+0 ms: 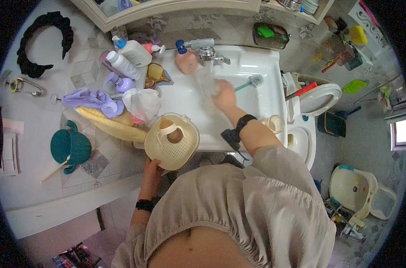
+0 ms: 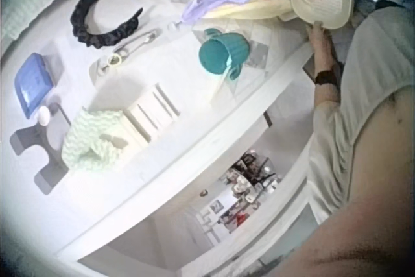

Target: The person washes a colander and several small containers under a running faucet in a bathroom sink, then holds a clear bottle and a small brown bottle up to the water.

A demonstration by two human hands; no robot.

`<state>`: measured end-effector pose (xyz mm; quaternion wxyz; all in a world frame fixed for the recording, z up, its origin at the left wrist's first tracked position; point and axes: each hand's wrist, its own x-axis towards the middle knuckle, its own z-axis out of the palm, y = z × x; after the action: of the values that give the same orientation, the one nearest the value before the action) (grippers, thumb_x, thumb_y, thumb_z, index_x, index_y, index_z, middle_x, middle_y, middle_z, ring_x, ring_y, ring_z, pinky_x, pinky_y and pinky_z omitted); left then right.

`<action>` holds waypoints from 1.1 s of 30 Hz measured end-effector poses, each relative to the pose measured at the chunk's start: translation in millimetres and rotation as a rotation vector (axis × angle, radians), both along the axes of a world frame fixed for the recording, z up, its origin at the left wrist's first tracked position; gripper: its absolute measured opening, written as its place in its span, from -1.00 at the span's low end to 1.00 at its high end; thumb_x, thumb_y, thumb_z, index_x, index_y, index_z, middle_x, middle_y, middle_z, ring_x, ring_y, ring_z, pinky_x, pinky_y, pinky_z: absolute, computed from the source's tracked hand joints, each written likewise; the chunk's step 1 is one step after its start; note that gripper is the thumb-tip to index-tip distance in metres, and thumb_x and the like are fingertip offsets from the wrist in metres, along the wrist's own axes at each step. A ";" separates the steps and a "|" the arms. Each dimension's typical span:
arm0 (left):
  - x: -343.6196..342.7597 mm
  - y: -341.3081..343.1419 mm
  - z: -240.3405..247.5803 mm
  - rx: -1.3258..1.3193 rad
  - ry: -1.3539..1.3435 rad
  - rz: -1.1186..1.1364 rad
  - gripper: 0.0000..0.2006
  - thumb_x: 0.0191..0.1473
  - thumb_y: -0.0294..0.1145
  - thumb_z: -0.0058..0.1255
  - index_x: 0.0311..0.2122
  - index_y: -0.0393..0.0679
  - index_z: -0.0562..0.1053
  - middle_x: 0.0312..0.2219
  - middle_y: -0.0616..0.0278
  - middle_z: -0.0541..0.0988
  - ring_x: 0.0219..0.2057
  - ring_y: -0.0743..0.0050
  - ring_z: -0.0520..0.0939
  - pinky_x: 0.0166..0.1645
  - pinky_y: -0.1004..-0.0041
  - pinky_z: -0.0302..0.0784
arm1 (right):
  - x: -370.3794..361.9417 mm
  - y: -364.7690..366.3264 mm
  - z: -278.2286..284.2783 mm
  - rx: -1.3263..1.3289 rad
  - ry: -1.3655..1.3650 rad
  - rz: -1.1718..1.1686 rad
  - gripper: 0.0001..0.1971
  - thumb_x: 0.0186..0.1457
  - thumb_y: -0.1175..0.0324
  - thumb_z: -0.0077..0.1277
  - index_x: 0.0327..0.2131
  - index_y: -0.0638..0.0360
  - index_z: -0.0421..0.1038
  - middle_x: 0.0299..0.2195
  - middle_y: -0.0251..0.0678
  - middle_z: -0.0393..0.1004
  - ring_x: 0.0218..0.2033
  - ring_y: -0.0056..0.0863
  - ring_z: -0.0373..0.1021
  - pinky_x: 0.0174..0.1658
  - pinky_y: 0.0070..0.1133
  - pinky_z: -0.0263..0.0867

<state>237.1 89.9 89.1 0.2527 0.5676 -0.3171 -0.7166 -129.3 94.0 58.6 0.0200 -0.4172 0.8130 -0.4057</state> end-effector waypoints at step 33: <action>4.4 -1.4 -24.9 -0.015 0.046 0.011 -0.40 -0.30 -0.45 -0.14 -0.01 -0.20 0.11 -0.18 0.12 0.32 -0.22 0.24 0.41 -0.20 0.27 0.38 | -20.0 -17.4 0.3 0.066 -1.012 0.369 -0.62 -0.18 0.30 0.08 -0.19 0.07 0.34 -0.24 -0.32 0.35 -0.22 -0.34 0.30 -0.12 -0.39 0.19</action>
<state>241.5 88.4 64.2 0.2683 0.5507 -0.3133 -0.7256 -149.3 76.5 58.9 0.4931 -0.3048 0.6273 -0.5200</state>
